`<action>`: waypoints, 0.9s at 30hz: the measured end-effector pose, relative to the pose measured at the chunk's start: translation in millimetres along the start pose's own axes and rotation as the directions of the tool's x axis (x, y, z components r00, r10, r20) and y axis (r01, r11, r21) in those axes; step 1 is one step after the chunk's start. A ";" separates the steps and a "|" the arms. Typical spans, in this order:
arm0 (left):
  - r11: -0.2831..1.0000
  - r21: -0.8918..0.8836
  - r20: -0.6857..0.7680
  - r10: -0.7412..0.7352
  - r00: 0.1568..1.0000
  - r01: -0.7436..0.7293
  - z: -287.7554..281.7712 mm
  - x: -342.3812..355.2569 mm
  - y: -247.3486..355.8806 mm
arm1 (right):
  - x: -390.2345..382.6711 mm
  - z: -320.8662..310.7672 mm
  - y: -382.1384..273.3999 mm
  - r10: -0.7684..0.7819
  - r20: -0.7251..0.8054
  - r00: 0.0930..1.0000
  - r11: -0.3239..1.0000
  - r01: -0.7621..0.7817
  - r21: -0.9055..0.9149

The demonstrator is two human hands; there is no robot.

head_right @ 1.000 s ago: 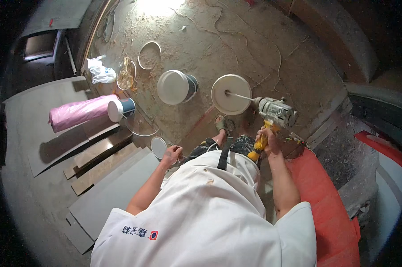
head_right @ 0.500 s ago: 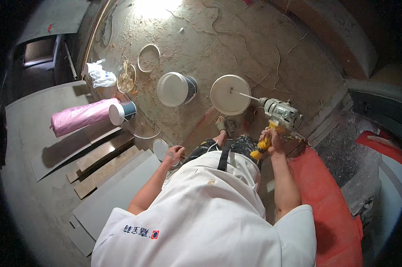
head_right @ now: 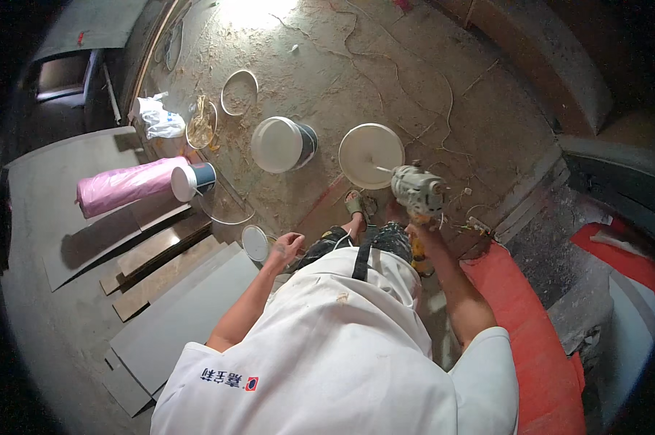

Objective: Mixing white paint or construction material in a bucket using a power mixer.

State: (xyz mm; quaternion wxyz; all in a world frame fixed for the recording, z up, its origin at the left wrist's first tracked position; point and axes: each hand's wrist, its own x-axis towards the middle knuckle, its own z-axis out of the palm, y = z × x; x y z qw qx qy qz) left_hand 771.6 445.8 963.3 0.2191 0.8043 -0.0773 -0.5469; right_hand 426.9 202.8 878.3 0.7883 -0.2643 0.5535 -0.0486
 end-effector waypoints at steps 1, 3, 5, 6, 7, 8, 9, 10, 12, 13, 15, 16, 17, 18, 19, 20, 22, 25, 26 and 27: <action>1.000 -0.001 -0.001 -0.008 1.000 0.008 3.0 -3.0 13.4 | -2.3 8.6 1.8 -0.041 -0.027 0.999 0.998 0.039 -0.047; 0.998 -0.053 0.039 -0.015 0.999 0.017 14.9 -10.0 39.0 | -5.8 21.6 5.3 0.007 0.024 1.000 0.998 -0.005 -0.059; 0.994 -0.110 0.073 -0.013 0.997 0.021 32.3 -8.9 63.0 | -4.2 30.4 0.8 0.048 0.080 0.996 0.996 -0.042 -0.079; 0.978 -0.203 0.137 -0.014 0.991 0.042 40.9 -7.3 72.1 | -2.2 35.3 -1.5 -0.119 0.142 0.983 0.961 0.150 -0.233; 0.954 -0.292 0.203 -0.008 0.979 0.068 50.4 -7.2 79.3 | -2.6 38.8 -2.3 -0.269 0.225 0.936 0.868 0.337 -0.365; 0.952 -0.297 0.203 -0.006 0.979 0.067 59.5 -5.5 87.0 | -3.4 43.7 -7.7 -0.269 0.226 0.936 0.865 0.338 -0.370; 0.922 -0.369 0.264 -0.014 0.964 0.114 68.1 -4.5 94.6 | -5.1 47.8 -13.1 -0.257 0.249 0.934 0.759 0.354 -0.546; 0.886 -0.433 0.328 -0.018 0.945 0.167 73.8 -3.0 98.7 | -7.8 52.8 -16.6 -0.239 0.265 0.934 0.621 0.357 -0.698; 0.817 -0.503 0.429 -0.048 0.902 0.282 76.9 0.0 106.5 | -10.4 69.8 -21.7 -0.260 0.269 0.927 0.466 0.365 -0.806; 0.738 -0.546 0.528 -0.063 0.847 0.396 77.8 3.8 112.6 | -9.8 78.6 -26.4 -0.284 0.275 0.918 0.300 0.358 -0.884; 0.611 -0.645 0.607 0.044 0.793 0.459 82.8 -9.2 142.3 | -18.8 92.5 -42.2 -0.224 0.302 0.927 0.236 0.352 -0.906; 0.466 -0.717 0.645 0.161 0.747 0.519 81.0 -16.8 152.2 | -27.0 102.0 -52.0 -0.161 0.339 0.927 0.174 0.364 -0.915; 0.473 -0.702 0.663 0.162 0.731 0.532 76.0 -14.3 147.7 | -31.7 110.6 -58.8 -0.148 0.370 0.917 0.168 0.392 -0.905; 0.467 -0.706 0.661 0.166 0.731 0.532 68.7 -14.8 140.9 | -33.5 121.0 -62.1 -0.144 0.372 0.917 0.162 0.393 -0.905; 0.465 -0.701 0.663 0.144 0.735 0.541 59.8 -13.9 137.9 | -31.8 131.0 -65.8 -0.101 0.348 0.932 0.120 0.359 -0.926; 0.463 -0.696 0.663 0.123 0.738 0.549 51.7 -13.3 134.8 | -30.0 137.7 -67.6 -0.059 0.321 0.945 0.076 0.325 -0.943; 0.437 -0.717 0.649 0.131 0.750 0.544 40.2 -14.7 127.8 | -28.1 145.3 -69.2 -0.119 0.367 0.923 0.056 0.375 -0.925; 0.363 -0.767 0.597 0.105 0.795 0.528 26.9 -33.5 123.4 | -37.6 170.6 -95.5 -0.042 0.391 0.920 -0.080 0.387 -0.919; 0.360 -0.769 0.598 0.113 0.794 0.528 25.7 -33.1 119.1 | -38.5 177.5 -100.9 -0.042 0.389 0.920 -0.088 0.384 -0.919; 0.298 -0.781 0.601 0.119 0.791 0.548 25.5 -31.0 113.8 | -37.8 184.0 -107.0 0.007 0.365 0.931 -0.149 0.362 -0.920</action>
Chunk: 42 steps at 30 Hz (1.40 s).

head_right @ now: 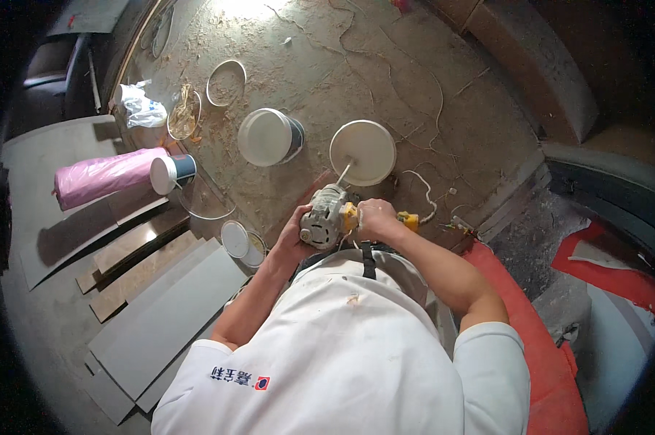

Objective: Mixing white paint or construction material in a bucket using a power mixer.

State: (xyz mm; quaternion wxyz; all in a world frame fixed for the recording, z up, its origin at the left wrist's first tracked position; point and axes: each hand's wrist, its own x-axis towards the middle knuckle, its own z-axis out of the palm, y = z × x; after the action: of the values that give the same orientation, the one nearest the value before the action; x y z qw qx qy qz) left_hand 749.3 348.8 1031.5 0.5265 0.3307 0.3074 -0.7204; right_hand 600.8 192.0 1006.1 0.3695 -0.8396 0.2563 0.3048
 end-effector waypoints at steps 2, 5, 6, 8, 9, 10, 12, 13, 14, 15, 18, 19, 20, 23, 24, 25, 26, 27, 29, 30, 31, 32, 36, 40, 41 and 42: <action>0.998 -0.062 0.011 0.000 1.000 0.001 -5.2 -5.5 1.8 | 6.8 -1.8 -7.1 -0.026 0.030 0.999 0.993 0.029 -0.115; 0.998 -0.058 0.034 0.040 0.999 -0.038 -5.8 -10.1 1.1 | 7.9 2.0 -11.3 -0.010 -0.004 1.000 0.990 0.010 -0.141; 0.997 -0.061 0.048 0.050 0.998 -0.047 -5.3 -11.7 2.0 | 9.9 3.4 -13.4 -0.006 -0.009 1.000 0.989 0.004 -0.148; 0.996 -0.070 0.067 0.063 0.996 -0.058 -11.0 -14.2 3.3 | 10.9 6.3 -21.4 -0.001 -0.038 0.999 0.981 -0.006 -0.194; 0.995 -0.083 0.099 0.062 0.993 -0.054 -17.5 -10.7 5.4 | 11.1 5.9 -22.0 0.002 -0.039 0.999 0.980 -0.010 -0.200; 0.994 -0.096 0.130 0.059 0.990 -0.047 -21.6 -10.1 6.4 | 9.9 2.7 -23.2 -0.035 -0.075 0.997 0.974 0.017 -0.224; 0.991 -0.126 0.140 0.073 0.987 -0.055 -29.8 -9.7 6.4 | 12.5 1.6 -25.6 -0.056 -0.075 0.996 0.965 0.034 -0.261; 0.986 -0.156 0.144 0.088 0.986 -0.066 -31.8 -10.1 4.9 | 12.5 0.6 -27.0 -0.050 -0.071 0.996 0.964 0.029 -0.263; 0.986 -0.156 0.149 0.090 0.985 -0.066 -32.3 -7.6 6.1 | 13.4 -0.6 -28.6 -0.039 -0.098 0.994 0.960 0.010 -0.279; 0.985 -0.161 0.148 0.086 0.985 -0.061 -34.6 -9.1 3.7 | 13.6 -0.7 -30.8 -0.030 -0.125 0.992 0.956 -0.008 -0.294; 0.986 -0.169 0.295 0.048 0.954 0.003 -10.6 -22.4 8.9 | 8.0 -14.8 -40.8 0.035 -0.072 0.997 0.953 -0.055 -0.297; 0.986 -0.168 0.298 0.046 0.954 0.004 -7.1 -23.8 9.8 | 8.1 -16.5 -41.4 0.057 -0.049 0.997 0.945 -0.070 -0.320; 0.981 -0.192 0.273 0.031 0.962 0.022 -4.5 -25.4 10.0 | 9.4 -13.2 -39.9 0.059 -0.050 0.997 0.945 -0.072 -0.319; 0.978 -0.207 0.241 0.015 0.970 0.036 -11.6 -24.6 11.4 | 8.6 -10.4 -43.9 0.035 -0.082 0.996 0.947 -0.059 -0.316; 0.980 -0.195 0.236 0.012 0.972 0.035 -16.1 -24.2 12.3 | 7.9 -14.0 -46.1 0.031 -0.057 0.998 0.947 -0.047 -0.319; 0.981 -0.193 0.231 0.011 0.973 0.035 -19.9 -24.4 13.1 | 5.4 -19.6 -50.3 0.029 -0.034 0.999 0.947 -0.038 -0.320; 0.981 -0.190 0.230 0.010 0.973 0.035 -23.6 -25.3 13.8 | 5.1 -20.3 -51.9 0.026 -0.033 0.999 0.949 -0.035 -0.314; 0.982 -0.187 0.228 0.009 0.974 0.035 -27.0 -26.0 13.3 | 4.8 -20.0 -53.4 0.027 -0.003 1.000 0.947 -0.027 -0.319; 0.990 -0.140 0.217 0.066 0.974 -0.036 -23.6 -30.5 13.5 | 4.0 -25.0 -56.2 0.016 0.022 1.000 0.948 -0.008 -0.318; 0.990 -0.095 0.214 0.119 0.970 -0.100 -21.7 -32.6 13.7 | 0.9 -27.2 -56.3 -0.006 0.031 0.999 0.950 0.015 -0.311; 0.991 -0.086 0.207 0.118 0.971 -0.102 -13.9 -34.2 14.5 | -1.1 -29.9 -55.1 -0.021 0.036 0.999 0.953 0.031 -0.302; 0.991 -0.077 0.201 0.124 0.972 -0.111 -4.9 -38.6 14.4 | -0.6 -31.1 -56.2 0.012 0.044 0.999 0.955 0.002 -0.297; 0.993 -0.098 0.143 0.087 0.986 -0.073 12.6 -51.6 16.9 | -15.8 -49.2 -61.8 0.001 0.030 1.000 0.960 0.007 -0.278; 0.993 -0.113 0.105 0.058 0.993 -0.046 23.6 -58.4 23.2 | -21.9 -61.5 -65.6 -0.001 0.075 0.997 0.979 0.016 -0.205; 0.994 -0.104 0.099 0.048 0.994 -0.037 27.4 -60.9 25.0 | -22.5 -61.6 -65.3 -0.003 0.076 0.997 0.980 0.018 -0.197; 0.997 -0.054 0.088 0.058 0.994 -0.053 32.2 -63.5 26.8 | -21.8 -60.5 -63.3 0.020 0.096 0.995 0.986 -0.004 -0.165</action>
State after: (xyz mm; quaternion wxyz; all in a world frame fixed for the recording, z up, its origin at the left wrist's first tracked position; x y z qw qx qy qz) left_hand 784.6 351.7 1098.9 0.5680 0.2928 0.2926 -0.7114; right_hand 646.9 187.1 1083.5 0.3094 -0.8497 0.2170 0.3677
